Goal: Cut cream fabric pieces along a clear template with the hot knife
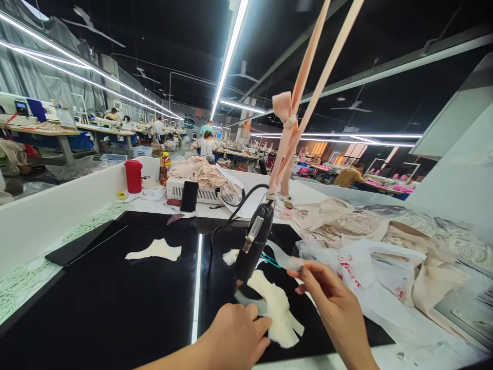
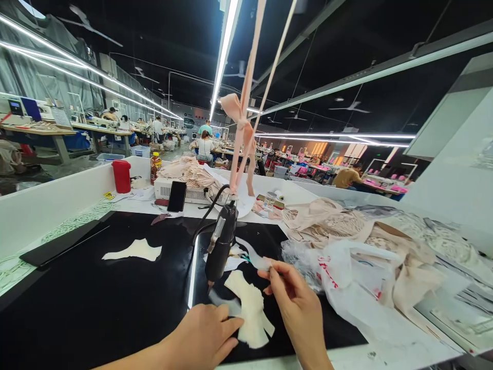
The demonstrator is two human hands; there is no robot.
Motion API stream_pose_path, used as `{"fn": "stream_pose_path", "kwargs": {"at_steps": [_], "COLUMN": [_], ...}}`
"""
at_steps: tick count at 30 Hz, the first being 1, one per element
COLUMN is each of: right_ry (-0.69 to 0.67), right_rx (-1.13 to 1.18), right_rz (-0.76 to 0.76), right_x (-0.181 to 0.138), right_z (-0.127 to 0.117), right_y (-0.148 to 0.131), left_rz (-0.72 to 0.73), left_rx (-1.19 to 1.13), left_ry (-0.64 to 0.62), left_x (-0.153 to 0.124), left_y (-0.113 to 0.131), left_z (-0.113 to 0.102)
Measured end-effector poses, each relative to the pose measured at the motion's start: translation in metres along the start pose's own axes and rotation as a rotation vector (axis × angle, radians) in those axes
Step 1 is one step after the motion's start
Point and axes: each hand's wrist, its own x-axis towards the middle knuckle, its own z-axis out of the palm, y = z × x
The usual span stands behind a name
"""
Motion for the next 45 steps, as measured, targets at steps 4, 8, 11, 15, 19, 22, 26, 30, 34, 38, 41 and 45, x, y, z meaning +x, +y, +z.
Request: {"fn": "stream_pose_path", "kwargs": {"at_steps": [4, 8, 11, 15, 19, 22, 26, 30, 34, 38, 41, 45], "right_ry": [-0.055, -0.045, -0.058, -0.062, -0.077, -0.098, -0.124, -0.209, -0.170, -0.205, -0.321, -0.319], "right_rx": [0.097, 0.176, 0.196, 0.188, 0.192, 0.196, 0.191, 0.196, 0.260, 0.294, 0.251, 0.267], "right_rz": [-0.097, -0.043, 0.005, 0.055, 0.055, 0.042, 0.028, -0.009, -0.001, -0.070, -0.179, -0.157], "right_x": [-0.026, -0.049, -0.055, -0.055, -0.057, -0.060, -0.062, -0.064, -0.072, -0.073, -0.070, -0.075], "right_z": [0.000, 0.005, 0.005, 0.001, 0.000, 0.001, 0.000, 0.001, 0.010, 0.015, 0.016, 0.030], "right_y": [-0.020, -0.026, -0.020, -0.008, 0.000, 0.008, 0.021, 0.026, 0.021, 0.022, 0.027, 0.029], "left_rz": [0.054, 0.019, -0.048, -0.115, -0.203, -0.268, -0.313, -0.325, -0.312, -0.297, -0.327, -0.406], "left_rx": [-0.045, -0.172, -0.346, -0.417, -0.427, -0.458, -0.584, -0.853, -1.200, -1.489, -1.627, -1.706], "left_ry": [0.120, 0.144, 0.142, 0.120, 0.091, 0.085, 0.108, 0.113, 0.046, -0.024, -0.070, -0.055], "left_x": [-0.001, -0.003, -0.004, 0.003, 0.020, 0.033, 0.038, 0.033, 0.026, 0.013, 0.000, -0.011], "left_y": [-0.003, -0.008, -0.012, -0.014, -0.012, -0.011, -0.015, -0.020, -0.020, -0.017, -0.019, -0.027], "left_z": [0.008, 0.007, 0.002, -0.003, -0.002, -0.001, -0.002, 0.000, 0.004, -0.004, -0.014, -0.017]}}
